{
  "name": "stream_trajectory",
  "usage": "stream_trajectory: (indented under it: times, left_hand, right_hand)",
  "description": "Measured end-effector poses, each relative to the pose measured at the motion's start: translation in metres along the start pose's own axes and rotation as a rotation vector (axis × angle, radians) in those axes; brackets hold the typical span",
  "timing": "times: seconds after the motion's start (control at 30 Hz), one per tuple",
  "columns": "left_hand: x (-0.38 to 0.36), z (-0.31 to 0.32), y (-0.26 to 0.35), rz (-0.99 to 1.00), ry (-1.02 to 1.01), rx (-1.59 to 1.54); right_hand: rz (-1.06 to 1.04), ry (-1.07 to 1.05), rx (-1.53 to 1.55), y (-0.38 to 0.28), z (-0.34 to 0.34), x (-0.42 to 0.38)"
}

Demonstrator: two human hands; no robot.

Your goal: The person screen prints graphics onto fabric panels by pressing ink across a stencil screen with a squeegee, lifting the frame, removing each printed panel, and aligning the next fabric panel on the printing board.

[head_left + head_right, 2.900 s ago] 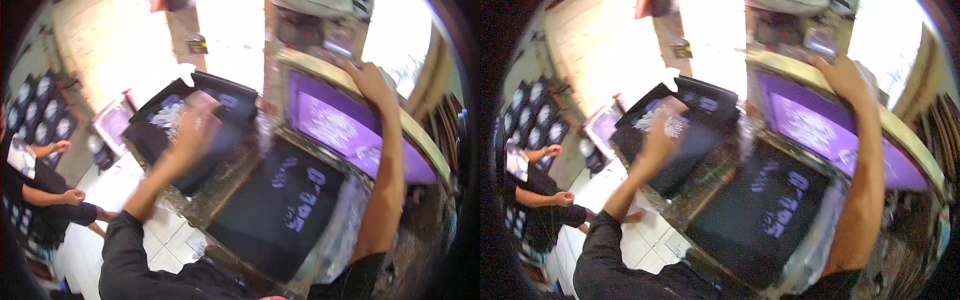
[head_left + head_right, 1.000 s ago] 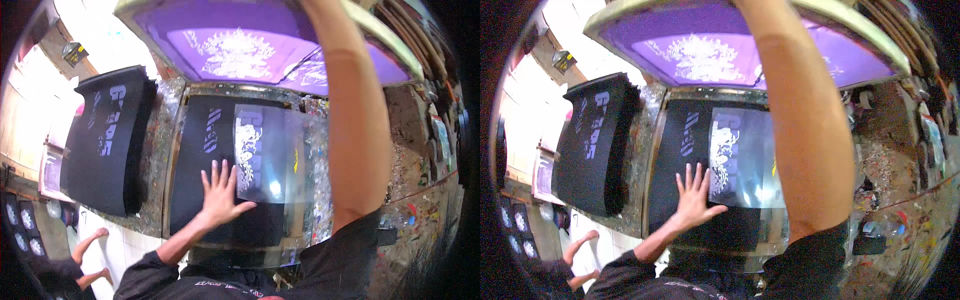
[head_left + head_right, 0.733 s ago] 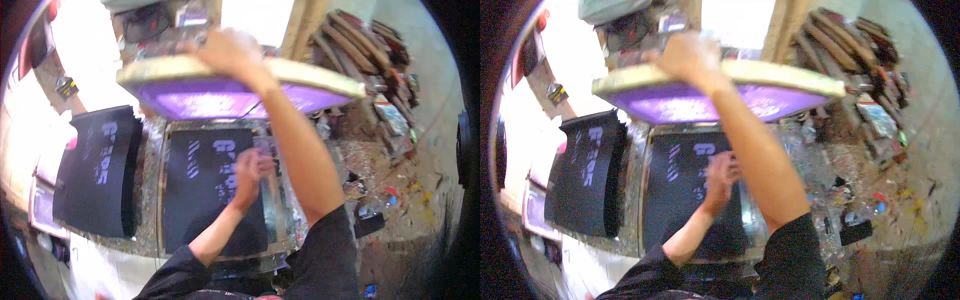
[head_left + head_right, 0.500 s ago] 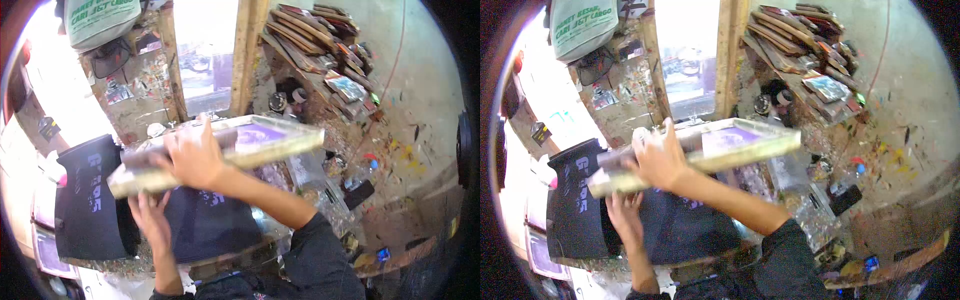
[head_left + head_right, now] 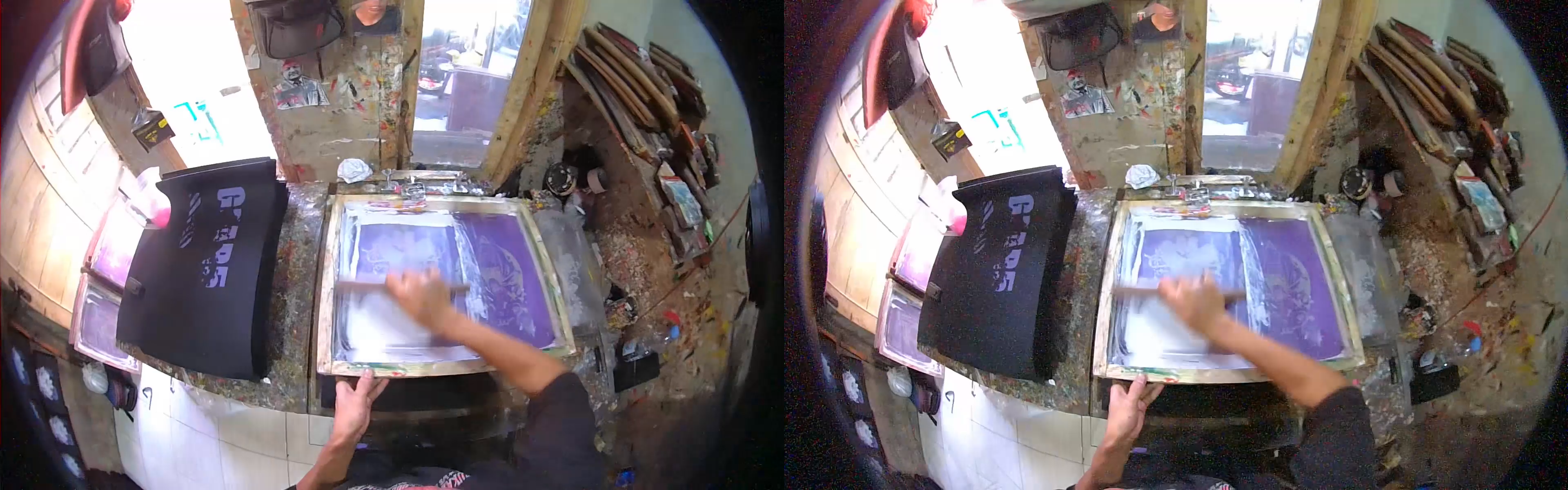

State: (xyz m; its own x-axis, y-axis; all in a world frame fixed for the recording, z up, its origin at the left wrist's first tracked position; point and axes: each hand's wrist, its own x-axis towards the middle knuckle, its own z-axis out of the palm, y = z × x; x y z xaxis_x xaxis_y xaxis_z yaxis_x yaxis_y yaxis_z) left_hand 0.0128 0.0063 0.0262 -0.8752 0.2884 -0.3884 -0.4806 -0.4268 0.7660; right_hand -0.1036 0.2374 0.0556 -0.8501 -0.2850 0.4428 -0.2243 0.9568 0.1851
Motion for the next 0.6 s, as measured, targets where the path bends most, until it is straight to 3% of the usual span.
stream_trajectory:
  times: [0.07, 0.1, 0.13, 0.2, 0.27, 0.3, 0.4, 0.5, 0.6]
  left_hand:
    - [-0.002, 0.000, 0.003, -0.001, 0.028, 0.028]
    - [-0.004, -0.001, 0.007, -0.083, 0.044, 0.091]
    - [0.000, -0.001, 0.010, -0.156, 0.060, 0.147]
    - [0.006, -0.017, -0.002, -0.169, 0.033, 0.211]
    - [0.011, -0.020, -0.006, -0.278, 0.058, 0.232]
    - [0.011, -0.022, -0.005, -0.289, 0.056, 0.223]
    - [0.013, -0.019, 0.001, -0.376, -0.006, 0.249]
    - [0.013, -0.007, 0.020, -0.397, 0.022, 0.269]
    - [0.015, -0.011, 0.021, -0.416, -0.006, 0.310]
  right_hand:
    - [0.127, 0.052, -0.025, 0.049, 0.053, 0.043]
    - [0.095, 0.045, -0.157, 0.079, 0.078, 0.058]
    - [0.065, 0.218, -0.019, 0.093, 0.093, 0.061]
    - [0.095, 0.181, -0.113, 0.080, 0.101, 0.046]
    - [0.001, -0.011, -0.051, 0.066, 0.071, 0.031]
    - [-0.074, -0.099, 0.124, 0.068, 0.056, 0.031]
    - [-0.039, -0.305, 0.237, 0.096, 0.048, 0.072]
    - [0.105, -0.148, 0.199, 0.127, 0.082, 0.119]
    - [0.176, -0.252, 0.221, 0.108, 0.081, 0.118]
